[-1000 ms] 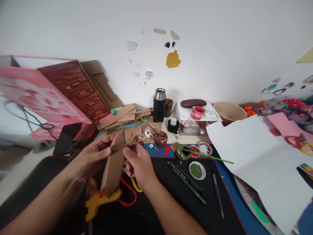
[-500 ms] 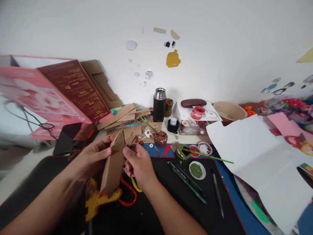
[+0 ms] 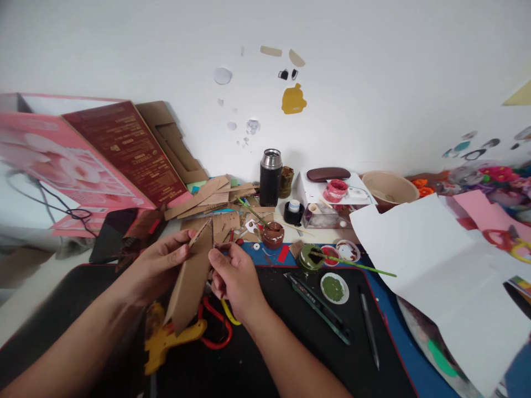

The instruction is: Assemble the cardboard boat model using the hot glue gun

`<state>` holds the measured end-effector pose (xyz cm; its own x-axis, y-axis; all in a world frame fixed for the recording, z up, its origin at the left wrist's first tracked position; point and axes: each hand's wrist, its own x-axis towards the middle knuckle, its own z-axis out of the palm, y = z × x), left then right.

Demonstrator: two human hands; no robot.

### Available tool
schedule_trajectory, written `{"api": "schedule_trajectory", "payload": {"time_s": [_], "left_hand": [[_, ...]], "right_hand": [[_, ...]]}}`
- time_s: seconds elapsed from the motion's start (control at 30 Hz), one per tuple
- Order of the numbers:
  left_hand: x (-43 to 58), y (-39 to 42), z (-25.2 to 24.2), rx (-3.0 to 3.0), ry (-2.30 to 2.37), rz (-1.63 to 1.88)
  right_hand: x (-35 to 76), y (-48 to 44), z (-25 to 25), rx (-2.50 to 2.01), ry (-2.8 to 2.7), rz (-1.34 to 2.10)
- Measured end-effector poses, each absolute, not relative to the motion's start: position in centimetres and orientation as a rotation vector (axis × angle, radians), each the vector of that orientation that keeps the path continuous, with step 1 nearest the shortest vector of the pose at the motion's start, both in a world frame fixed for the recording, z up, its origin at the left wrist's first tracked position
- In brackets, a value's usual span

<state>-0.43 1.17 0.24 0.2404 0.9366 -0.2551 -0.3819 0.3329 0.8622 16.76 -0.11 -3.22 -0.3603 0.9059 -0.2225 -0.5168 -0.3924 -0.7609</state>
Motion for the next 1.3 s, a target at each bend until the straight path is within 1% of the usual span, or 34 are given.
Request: {"api": "schedule_trajectory", "payload": {"time_s": [0.5, 0.7, 0.87, 1.1, 1.3], "left_hand": [[-0.1, 1.3, 0.7, 0.766, 0.947, 1.003], [-0.4, 1.6, 0.7, 0.761, 1.131, 1.094], [-0.5, 2.1, 0.6, 0.805, 1.117, 1.129], [-0.7, 1.9, 0.3, 0.960, 1.027, 0.987], [0.0, 1.1, 0.2, 0.939, 1.010, 0.882]], "right_hand": [[16.7, 0.0, -3.3, -0.828, -0.726, 1.878], [16.7, 0.0, -3.3, -0.832, -0.703, 1.894], [16.8, 0.1, -3.1, -0.822, -0.654, 1.910], [16.7, 0.1, -3.3, -0.835, -0.636, 1.931], [16.3, -0.3, -3.8, -0.849, -0.687, 1.946]]}}
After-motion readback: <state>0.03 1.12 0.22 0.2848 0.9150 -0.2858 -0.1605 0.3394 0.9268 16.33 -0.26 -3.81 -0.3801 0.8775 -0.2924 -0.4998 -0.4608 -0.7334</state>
